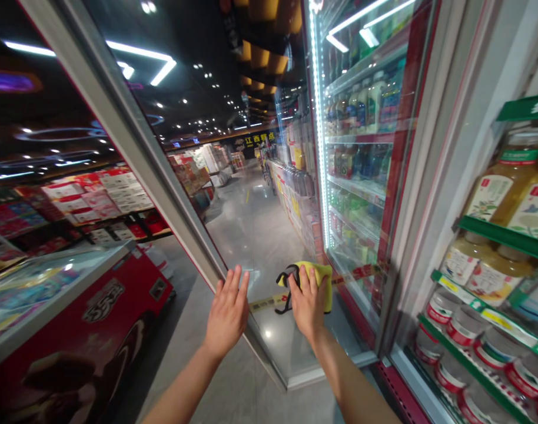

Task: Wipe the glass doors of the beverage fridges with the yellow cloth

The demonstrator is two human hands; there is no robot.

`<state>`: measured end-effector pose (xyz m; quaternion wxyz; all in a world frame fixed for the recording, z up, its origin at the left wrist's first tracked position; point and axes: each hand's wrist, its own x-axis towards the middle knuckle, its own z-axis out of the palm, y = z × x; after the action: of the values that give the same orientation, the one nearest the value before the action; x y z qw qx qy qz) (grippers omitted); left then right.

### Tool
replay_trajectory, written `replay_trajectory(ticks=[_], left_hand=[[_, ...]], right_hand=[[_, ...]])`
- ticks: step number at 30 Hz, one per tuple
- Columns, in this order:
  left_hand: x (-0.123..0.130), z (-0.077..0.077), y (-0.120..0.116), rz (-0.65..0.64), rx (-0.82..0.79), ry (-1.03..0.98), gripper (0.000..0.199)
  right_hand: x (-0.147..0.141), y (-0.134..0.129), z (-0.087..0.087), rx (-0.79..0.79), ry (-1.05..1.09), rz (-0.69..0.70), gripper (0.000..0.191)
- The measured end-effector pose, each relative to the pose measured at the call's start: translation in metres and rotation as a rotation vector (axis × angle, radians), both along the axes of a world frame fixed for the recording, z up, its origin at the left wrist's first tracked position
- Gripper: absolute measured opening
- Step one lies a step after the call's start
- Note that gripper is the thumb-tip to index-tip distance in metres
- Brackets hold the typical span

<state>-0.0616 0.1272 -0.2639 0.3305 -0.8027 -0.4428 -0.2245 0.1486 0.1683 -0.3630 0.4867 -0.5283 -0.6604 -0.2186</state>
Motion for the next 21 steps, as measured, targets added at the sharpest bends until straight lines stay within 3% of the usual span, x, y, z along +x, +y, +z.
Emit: replay_trajectory(ticks=[2, 5, 8, 10, 12, 15, 18, 21], left_hand=[[0.01, 0.004, 0.004, -0.031, -0.002, 0.06, 0.085], [0.022, 0.005, 0.012, 0.0, -0.03, 0.056, 0.088], [0.027, -0.002, 0.018, 0.034, -0.033, 0.026, 0.094], [0.027, -0.008, 0.02, 0.043, -0.016, 0.009, 0.097], [0.026, -0.012, 0.019, 0.041, 0.001, -0.005, 0.099], [0.027, -0.014, 0.018, 0.012, 0.002, -0.016, 0.099], [0.028, -0.013, 0.017, -0.006, -0.012, -0.035, 0.098], [0.029, -0.011, 0.017, -0.019, -0.027, -0.053, 0.094]], right_hand=[[-0.002, -0.004, -0.004, -0.023, -0.071, 0.044, 0.049], [0.01, 0.003, 0.016, -0.037, -0.138, 0.097, 0.05], [0.037, 0.015, 0.032, 0.006, -0.019, 0.03, 0.056], [0.047, 0.016, 0.021, 0.048, 0.133, -0.064, 0.065], [0.045, 0.008, 0.0, 0.057, 0.245, -0.138, 0.071], [0.029, -0.005, -0.016, -0.022, 0.162, -0.121, 0.069], [0.029, -0.002, 0.006, -0.088, 0.004, -0.041, 0.062], [0.05, 0.017, 0.031, -0.04, 0.04, -0.059, 0.068]])
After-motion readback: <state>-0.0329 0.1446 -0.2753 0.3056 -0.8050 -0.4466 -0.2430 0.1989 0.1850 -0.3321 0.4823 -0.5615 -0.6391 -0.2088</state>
